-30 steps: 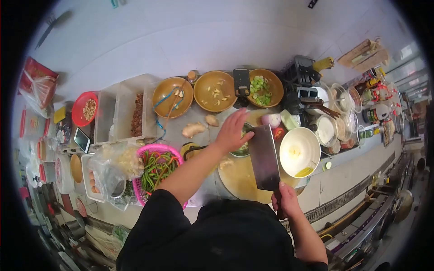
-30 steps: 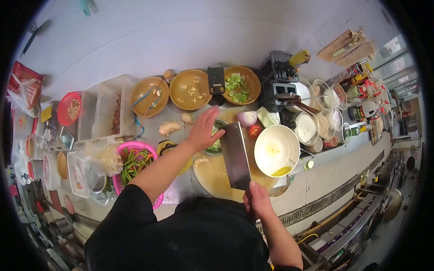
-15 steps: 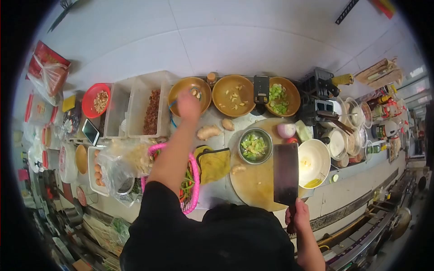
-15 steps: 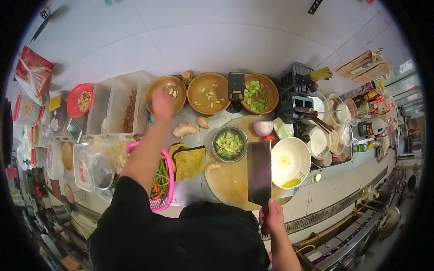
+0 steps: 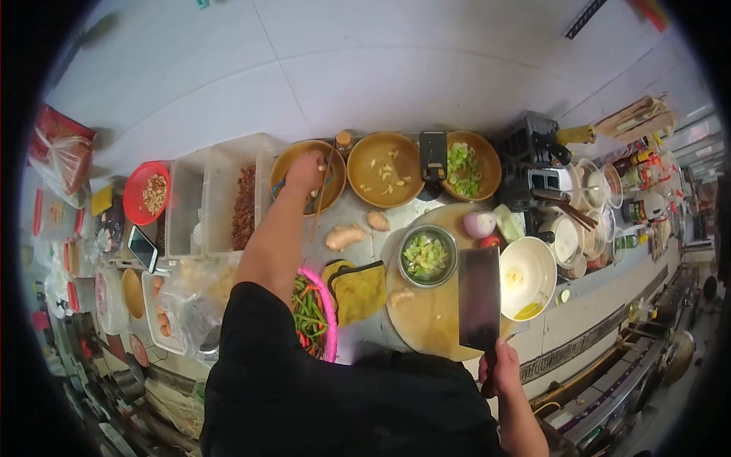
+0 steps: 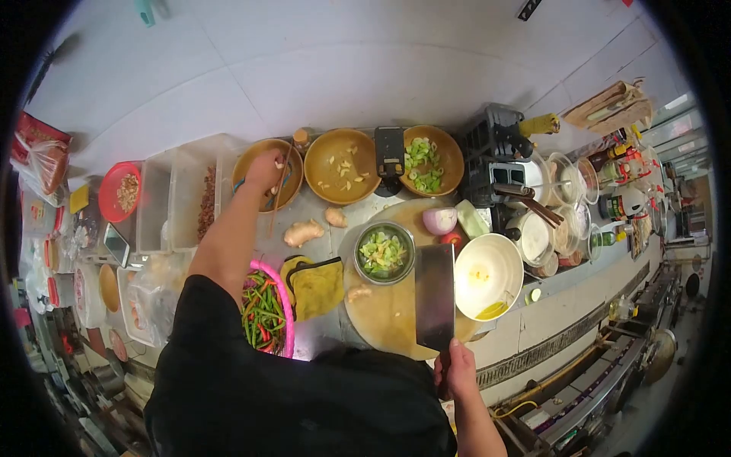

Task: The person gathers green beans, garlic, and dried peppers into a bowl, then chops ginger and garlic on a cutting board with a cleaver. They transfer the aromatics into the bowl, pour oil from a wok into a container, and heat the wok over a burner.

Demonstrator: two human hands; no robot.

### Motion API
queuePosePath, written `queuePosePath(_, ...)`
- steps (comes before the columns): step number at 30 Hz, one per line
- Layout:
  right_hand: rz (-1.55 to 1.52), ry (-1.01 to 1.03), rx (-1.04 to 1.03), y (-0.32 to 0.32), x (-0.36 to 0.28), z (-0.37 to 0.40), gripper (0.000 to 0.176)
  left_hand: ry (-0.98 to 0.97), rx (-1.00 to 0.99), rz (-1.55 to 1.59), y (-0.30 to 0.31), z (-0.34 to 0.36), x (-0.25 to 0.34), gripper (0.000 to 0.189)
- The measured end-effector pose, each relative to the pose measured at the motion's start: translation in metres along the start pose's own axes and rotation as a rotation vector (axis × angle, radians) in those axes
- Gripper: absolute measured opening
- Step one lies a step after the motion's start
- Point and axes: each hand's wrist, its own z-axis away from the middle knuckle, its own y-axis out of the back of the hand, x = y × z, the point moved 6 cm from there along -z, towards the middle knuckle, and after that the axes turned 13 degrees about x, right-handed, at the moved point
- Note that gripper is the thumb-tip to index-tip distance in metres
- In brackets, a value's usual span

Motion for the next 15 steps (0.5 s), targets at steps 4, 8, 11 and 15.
queuePosePath(4, 0.007, -0.016, 0.033, -0.001, 0.000, -0.002, 0.046, 0.055, -0.099, 0.083, 0.021, 0.001, -0.003, 0.016)
queuePosePath(8, -0.029, -0.026, 0.015, -0.006, -0.002, -0.002, 0.046, -0.182, -0.200, -0.142, -0.008, 0.005, -0.025, 0.010)
queuePosePath(11, -0.010, -0.011, -0.020, -0.009, -0.001, -0.003, 0.044, -0.147, -0.230, -0.072, -0.013, 0.019, -0.027, 0.013)
queuePosePath(15, 0.003, -0.006, -0.019, -0.006, 0.001, -0.002, 0.043, -0.098, -0.228, -0.004, -0.014, 0.028, -0.030, 0.018)
